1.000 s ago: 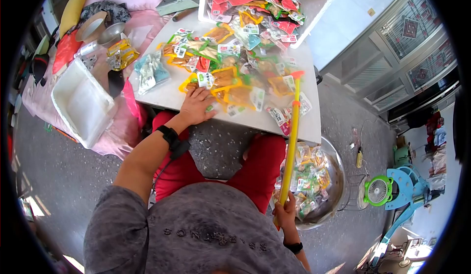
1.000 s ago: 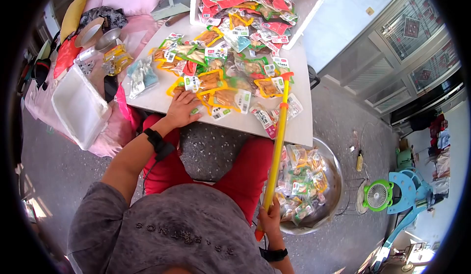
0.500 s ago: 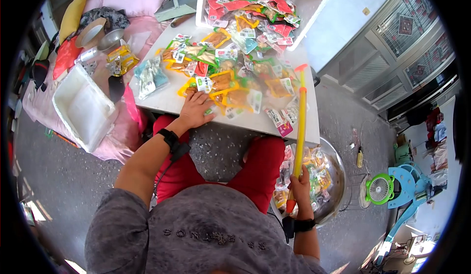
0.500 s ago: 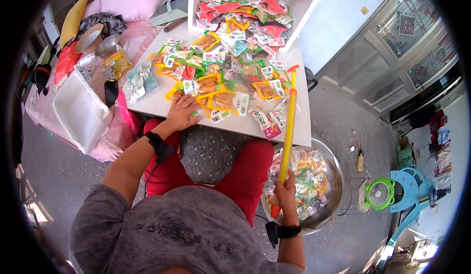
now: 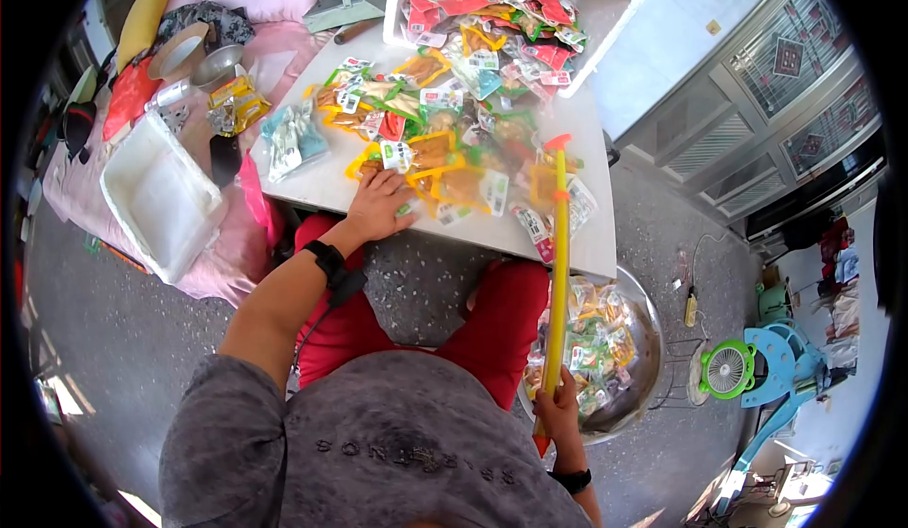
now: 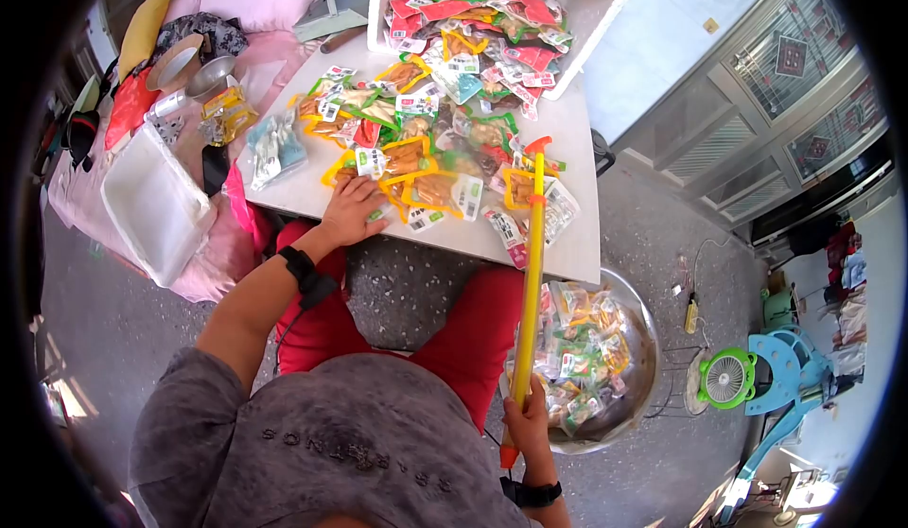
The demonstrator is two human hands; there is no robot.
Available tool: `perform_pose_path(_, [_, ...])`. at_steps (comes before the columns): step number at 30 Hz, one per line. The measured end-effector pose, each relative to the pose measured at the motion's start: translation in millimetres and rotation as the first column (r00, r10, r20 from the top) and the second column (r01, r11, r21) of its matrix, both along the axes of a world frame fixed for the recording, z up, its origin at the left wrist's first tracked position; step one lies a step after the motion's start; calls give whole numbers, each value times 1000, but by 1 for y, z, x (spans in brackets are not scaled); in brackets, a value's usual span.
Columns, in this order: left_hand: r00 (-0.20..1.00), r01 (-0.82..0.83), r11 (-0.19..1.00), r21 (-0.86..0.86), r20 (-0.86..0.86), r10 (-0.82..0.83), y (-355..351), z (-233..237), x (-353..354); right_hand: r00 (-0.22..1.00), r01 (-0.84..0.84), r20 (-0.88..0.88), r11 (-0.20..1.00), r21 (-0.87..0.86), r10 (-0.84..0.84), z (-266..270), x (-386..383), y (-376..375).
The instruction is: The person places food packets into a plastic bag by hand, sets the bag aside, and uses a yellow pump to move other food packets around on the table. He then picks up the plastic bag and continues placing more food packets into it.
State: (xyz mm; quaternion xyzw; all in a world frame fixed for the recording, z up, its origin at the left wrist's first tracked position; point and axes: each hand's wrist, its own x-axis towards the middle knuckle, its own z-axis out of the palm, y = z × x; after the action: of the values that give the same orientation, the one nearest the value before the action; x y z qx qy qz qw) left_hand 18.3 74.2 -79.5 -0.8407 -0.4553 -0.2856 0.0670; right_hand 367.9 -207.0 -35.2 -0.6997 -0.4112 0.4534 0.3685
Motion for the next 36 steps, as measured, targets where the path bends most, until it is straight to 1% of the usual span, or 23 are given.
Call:
perform_pose_path(3, [1000,15,1000,-14,0,-15,2,0,2,999,52,-15,998,38,-52,-3,-6,-6])
perform_pose_path(5, [1000,8,1000,-18,-6,-8,3,-2,0,997,80,-15,993,87,-79,-4,-10,6])
perform_pose_path(8, [999,-3,992,-123,-34,-1,3,0,0,990,41,-140,985,170,-17,1,-13,36])
perform_pose_path(9, [999,-9,994,-113,-35,5,0,4,2,983,35,-186,980,195,2,2,-15,48])
perform_pose_path(10, [999,-20,994,-105,-37,16,-5,10,6,986,-15,-155,963,269,59,3,-19,61])
perform_pose_path(11, [999,-37,995,-97,-41,33,-10,15,9,978,-59,-178,960,273,110,12,-28,74])
perform_pose_path(12, [999,14,993,-115,-34,-18,-14,22,14,966,-105,-201,954,279,165,26,-40,88])
perform_pose_path(13, [993,112,986,-122,47,-107,-23,30,21,949,-154,-224,946,286,222,35,-50,101])
perform_pose_path(14, [963,252,956,-148,132,-233,-31,34,26,920,-216,-253,926,311,300,34,-57,116])
perform_pose_path(15, [909,413,801,-434,244,-337,-38,38,34,902,-239,-281,922,306,327,34,-67,128])
perform_pose_path(16, [869,494,622,-608,371,-328,-56,41,40,884,-259,-308,918,301,351,34,-79,138])
perform_pose_path(17, [819,561,382,-734,425,-387,-67,47,45,867,-275,-334,914,297,370,32,-90,146])
perform_pose_path(18, [802,522,129,-843,434,-412,-81,62,50,849,-292,-349,903,314,396,24,-99,155])
perform_pose_path(20, [717,585,-55,-809,548,-432,-103,57,57,818,-339,-391,903,265,422,23,-120,168])
perform_pose_path(21, [716,618,-104,-779,613,-334,-109,53,60,814,-355,-400,906,231,421,24,-132,173])
perform_pose_path(23, [689,691,-183,-699,714,-124,-117,45,63,794,-391,-393,885,254,463,17,-149,187])
perform_pose_path(24, [610,782,-291,-551,772,180,-122,41,65,796,-405,-377,879,251,474,15,-157,193])
perform_pose_path(26, [494,869,-230,-439,744,450,-126,36,64,782,-448,-368,864,231,503,16,-171,201])
perform_pose_path(27, [420,903,-186,-387,706,570,-127,35,63,775,-453,-363,855,252,518,16,-176,204])
perform_pose_path(29, [392,907,-124,-402,698,599,-123,40,53,759,-466,-352,835,291,547,12,-183,210])
perform_pose_path(30, [377,907,-94,-410,694,613,-118,42,46,788,-484,-244,813,322,565,1,-184,214])
perform_pose_path(33, [294,913,48,-405,735,612,-90,49,17,792,-514,-145,775,367,594,-5,-180,212])
perform_pose_path(36, [230,853,209,-479,703,673,-57,64,-18,769,-493,-322,833,252,552,-5,-170,207])
